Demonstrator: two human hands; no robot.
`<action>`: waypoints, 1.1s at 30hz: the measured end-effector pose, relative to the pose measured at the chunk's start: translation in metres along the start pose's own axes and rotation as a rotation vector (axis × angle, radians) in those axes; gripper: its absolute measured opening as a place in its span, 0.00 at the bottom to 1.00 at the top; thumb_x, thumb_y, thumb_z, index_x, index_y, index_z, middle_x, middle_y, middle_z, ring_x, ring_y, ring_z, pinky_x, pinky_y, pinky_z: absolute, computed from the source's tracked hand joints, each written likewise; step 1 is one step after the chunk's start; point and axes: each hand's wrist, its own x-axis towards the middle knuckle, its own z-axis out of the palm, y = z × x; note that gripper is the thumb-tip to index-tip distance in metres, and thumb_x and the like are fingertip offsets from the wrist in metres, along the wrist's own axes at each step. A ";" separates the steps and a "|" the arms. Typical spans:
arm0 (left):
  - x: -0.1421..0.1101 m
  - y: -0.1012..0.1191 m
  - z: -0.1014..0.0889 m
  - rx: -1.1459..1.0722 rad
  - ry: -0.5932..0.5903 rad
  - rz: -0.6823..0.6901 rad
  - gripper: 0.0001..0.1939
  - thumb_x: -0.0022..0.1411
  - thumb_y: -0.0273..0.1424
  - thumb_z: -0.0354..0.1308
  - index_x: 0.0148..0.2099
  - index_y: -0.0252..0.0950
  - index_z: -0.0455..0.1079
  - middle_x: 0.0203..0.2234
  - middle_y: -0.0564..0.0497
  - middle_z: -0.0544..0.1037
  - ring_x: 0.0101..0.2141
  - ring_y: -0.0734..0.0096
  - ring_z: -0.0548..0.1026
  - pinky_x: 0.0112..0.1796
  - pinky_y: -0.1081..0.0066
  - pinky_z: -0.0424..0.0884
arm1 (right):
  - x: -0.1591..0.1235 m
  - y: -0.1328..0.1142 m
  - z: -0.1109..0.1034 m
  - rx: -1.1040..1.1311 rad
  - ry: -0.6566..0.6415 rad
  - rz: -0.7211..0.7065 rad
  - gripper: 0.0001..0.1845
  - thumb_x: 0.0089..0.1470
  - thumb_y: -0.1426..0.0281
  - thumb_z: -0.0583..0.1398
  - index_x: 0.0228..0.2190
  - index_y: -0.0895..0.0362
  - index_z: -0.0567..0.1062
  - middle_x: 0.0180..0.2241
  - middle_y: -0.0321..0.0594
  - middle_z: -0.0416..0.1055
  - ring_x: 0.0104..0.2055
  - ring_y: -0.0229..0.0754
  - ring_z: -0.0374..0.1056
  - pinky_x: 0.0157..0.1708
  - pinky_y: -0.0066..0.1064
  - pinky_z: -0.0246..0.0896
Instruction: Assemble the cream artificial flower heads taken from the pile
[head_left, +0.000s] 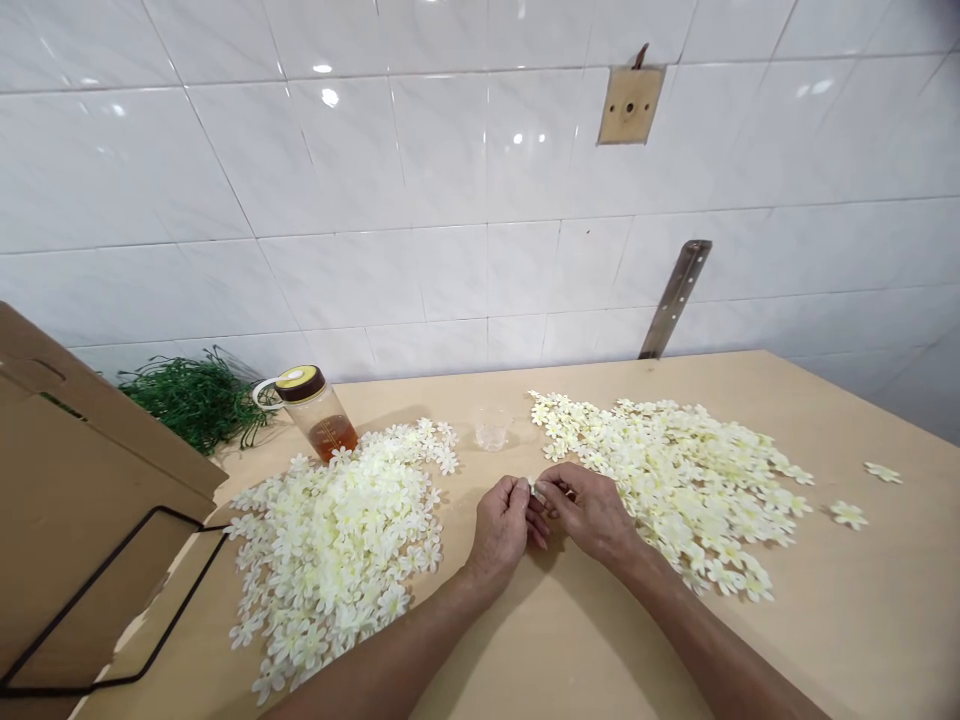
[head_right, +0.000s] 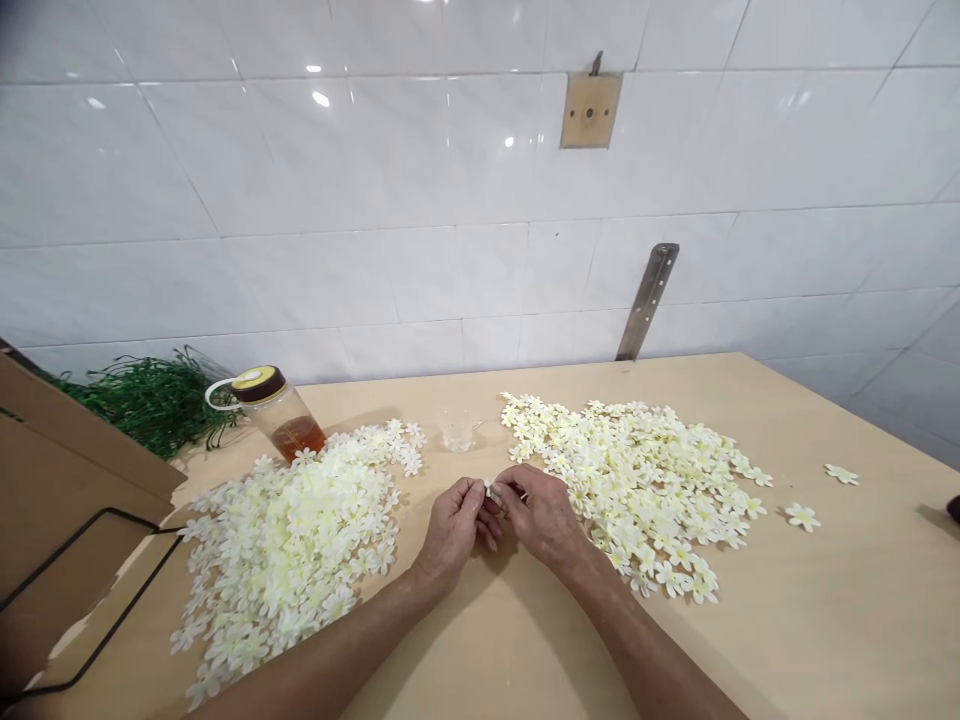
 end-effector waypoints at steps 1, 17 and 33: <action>-0.002 0.001 -0.001 -0.011 -0.001 -0.015 0.18 0.62 0.45 0.53 0.31 0.35 0.65 0.19 0.53 0.73 0.17 0.73 0.71 0.17 0.74 0.67 | 0.000 -0.001 0.000 0.017 -0.011 0.023 0.12 0.60 0.66 0.56 0.29 0.54 0.76 0.25 0.36 0.73 0.27 0.39 0.68 0.30 0.29 0.62; -0.037 0.016 -0.041 0.051 0.077 -0.103 0.16 0.62 0.44 0.53 0.33 0.35 0.63 0.17 0.53 0.74 0.14 0.73 0.71 0.16 0.75 0.67 | -0.002 -0.031 0.040 0.264 -0.207 0.172 0.13 0.58 0.63 0.56 0.32 0.55 0.78 0.25 0.37 0.76 0.26 0.39 0.71 0.27 0.27 0.66; -0.034 0.013 -0.044 0.117 0.037 -0.122 0.20 0.61 0.50 0.53 0.34 0.37 0.61 0.15 0.56 0.71 0.13 0.73 0.71 0.14 0.77 0.66 | -0.011 -0.026 0.047 0.241 -0.171 0.219 0.19 0.60 0.59 0.54 0.30 0.56 0.80 0.23 0.38 0.76 0.24 0.39 0.71 0.25 0.25 0.66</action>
